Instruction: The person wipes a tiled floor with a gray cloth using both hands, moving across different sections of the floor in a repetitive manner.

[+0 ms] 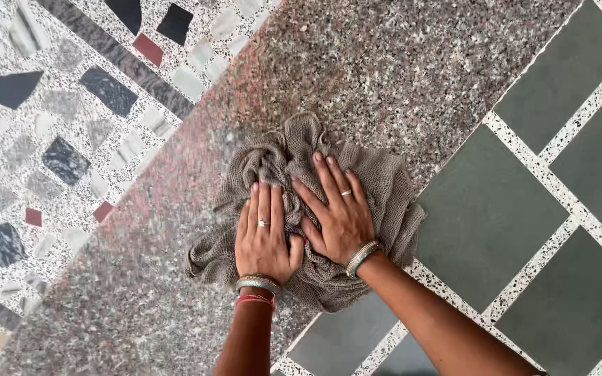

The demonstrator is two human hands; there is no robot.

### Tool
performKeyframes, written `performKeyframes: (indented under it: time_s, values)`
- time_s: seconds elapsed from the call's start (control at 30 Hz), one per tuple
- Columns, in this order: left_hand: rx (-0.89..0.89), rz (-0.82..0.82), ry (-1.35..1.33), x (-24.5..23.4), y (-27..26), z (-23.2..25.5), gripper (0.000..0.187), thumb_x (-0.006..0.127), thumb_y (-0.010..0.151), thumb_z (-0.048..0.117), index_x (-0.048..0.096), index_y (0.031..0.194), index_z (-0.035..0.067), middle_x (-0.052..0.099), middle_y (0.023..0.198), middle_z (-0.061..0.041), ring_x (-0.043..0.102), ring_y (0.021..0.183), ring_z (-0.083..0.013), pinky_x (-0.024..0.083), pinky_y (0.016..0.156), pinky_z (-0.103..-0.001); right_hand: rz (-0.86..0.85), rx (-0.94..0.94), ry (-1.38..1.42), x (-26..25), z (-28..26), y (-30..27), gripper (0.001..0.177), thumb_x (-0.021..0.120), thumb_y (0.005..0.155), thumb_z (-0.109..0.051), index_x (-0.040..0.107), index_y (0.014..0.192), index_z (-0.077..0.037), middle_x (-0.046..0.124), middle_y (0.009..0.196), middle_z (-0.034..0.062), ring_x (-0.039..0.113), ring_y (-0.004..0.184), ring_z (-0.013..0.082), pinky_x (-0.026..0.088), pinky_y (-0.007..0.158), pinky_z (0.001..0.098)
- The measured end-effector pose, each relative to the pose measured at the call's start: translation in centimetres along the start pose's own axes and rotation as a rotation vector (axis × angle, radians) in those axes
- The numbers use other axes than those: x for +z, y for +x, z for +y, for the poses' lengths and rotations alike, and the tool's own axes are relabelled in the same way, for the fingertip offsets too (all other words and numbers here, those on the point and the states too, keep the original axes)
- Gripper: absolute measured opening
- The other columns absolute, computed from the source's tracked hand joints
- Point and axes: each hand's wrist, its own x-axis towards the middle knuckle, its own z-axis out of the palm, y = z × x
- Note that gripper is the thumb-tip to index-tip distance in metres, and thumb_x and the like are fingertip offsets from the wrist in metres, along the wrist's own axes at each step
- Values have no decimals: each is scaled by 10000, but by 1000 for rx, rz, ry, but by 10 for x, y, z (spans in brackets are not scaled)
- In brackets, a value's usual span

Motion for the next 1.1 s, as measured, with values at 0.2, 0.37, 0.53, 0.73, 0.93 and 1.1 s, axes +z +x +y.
performKeyframes:
  time_s: [0.2,0.37,0.53,0.73,0.93,1.1]
  values:
    - [9,55,-12,-9,2,2,809,515,818,327,397,1541,-16,379,1612,-227,345,1520,-340,294,1239,-471,36,-12,39,-3,-5,1,655,607,934,-331,458,1561,-213,236,1685,191,277,1550,384,225,1254,537]
    - [8,86,-31,-4,9,-1,795,527,843,330,394,1555,0,371,1631,-212,334,1538,-329,293,1256,-467,71,-14,44,1,2,5,642,606,953,-317,462,1571,-217,249,1683,188,295,1547,384,234,1248,544]
    - [7,99,-11,-2,8,0,802,517,832,326,392,1557,6,370,1631,-205,333,1533,-329,291,1246,-472,68,-13,58,1,3,5,637,609,944,-319,473,1559,-226,260,1676,196,305,1541,386,245,1241,540]
    - [17,99,-1,-7,8,1,798,512,842,332,377,1555,0,355,1629,-213,317,1536,-342,278,1240,-476,86,6,59,1,-1,4,628,615,938,-321,484,1546,-233,267,1675,189,308,1537,370,256,1239,534]
    - [38,116,-8,7,11,-6,804,498,854,322,345,1571,-8,312,1659,-205,289,1554,-342,259,1265,-466,114,70,-45,17,0,4,659,596,965,-330,424,1595,-247,228,1688,185,285,1548,362,234,1247,530]
    - [18,87,17,-5,-50,-11,818,473,856,296,326,1603,-2,293,1685,-187,277,1568,-324,249,1278,-454,119,224,-79,27,-65,-45,698,579,984,-366,325,1616,-217,154,1672,240,217,1536,431,184,1224,576]
